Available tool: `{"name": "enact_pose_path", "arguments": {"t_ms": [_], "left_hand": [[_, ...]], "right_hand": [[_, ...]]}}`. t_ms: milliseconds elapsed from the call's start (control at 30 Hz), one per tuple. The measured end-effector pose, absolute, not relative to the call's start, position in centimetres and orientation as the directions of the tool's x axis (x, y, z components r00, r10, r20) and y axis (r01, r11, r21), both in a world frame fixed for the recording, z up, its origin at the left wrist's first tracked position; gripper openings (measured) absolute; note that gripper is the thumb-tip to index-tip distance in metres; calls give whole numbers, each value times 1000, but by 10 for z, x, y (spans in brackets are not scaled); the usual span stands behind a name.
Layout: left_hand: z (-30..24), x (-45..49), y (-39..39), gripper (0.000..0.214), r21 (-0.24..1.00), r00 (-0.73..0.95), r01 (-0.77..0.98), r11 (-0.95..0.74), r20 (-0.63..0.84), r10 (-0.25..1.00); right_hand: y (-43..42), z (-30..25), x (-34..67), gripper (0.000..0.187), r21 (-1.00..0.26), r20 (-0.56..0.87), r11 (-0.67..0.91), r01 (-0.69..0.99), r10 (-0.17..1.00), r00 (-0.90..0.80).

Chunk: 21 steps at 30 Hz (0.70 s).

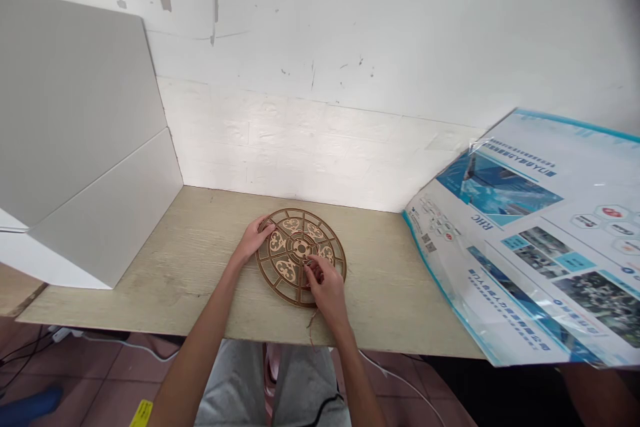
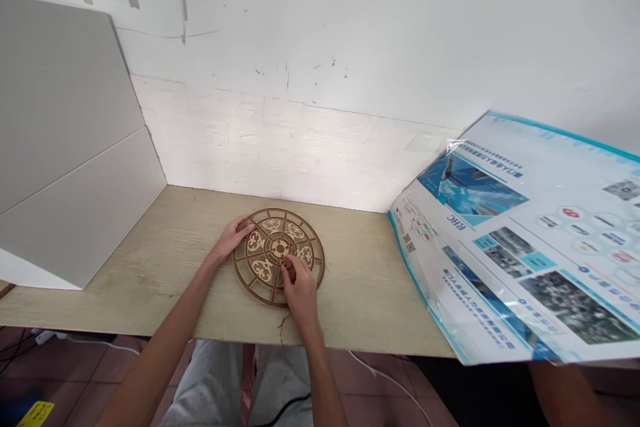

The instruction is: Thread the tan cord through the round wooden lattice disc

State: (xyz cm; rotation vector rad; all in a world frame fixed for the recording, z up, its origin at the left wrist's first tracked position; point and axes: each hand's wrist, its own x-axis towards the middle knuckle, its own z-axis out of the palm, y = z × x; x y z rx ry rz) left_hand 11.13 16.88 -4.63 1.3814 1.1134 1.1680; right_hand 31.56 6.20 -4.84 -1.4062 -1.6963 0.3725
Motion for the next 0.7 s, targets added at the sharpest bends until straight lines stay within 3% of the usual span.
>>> {"name": "enact_pose_path", "arguments": {"t_ms": [267,400,700], "left_hand": [[-47,111,168,53,998,105,29,-64,61,993],[-46,111,167,55,998,121,2,-69,68,990],[-42,112,166,55,997,127,26,-77,73,989]], "right_hand": [[62,-48,319,23,-696,425,348,628,904,-30],[59,-52,319,31,-703,427,366,610,903,-50],[55,-61,318,24,-675,530,311,669,835,146]]}}
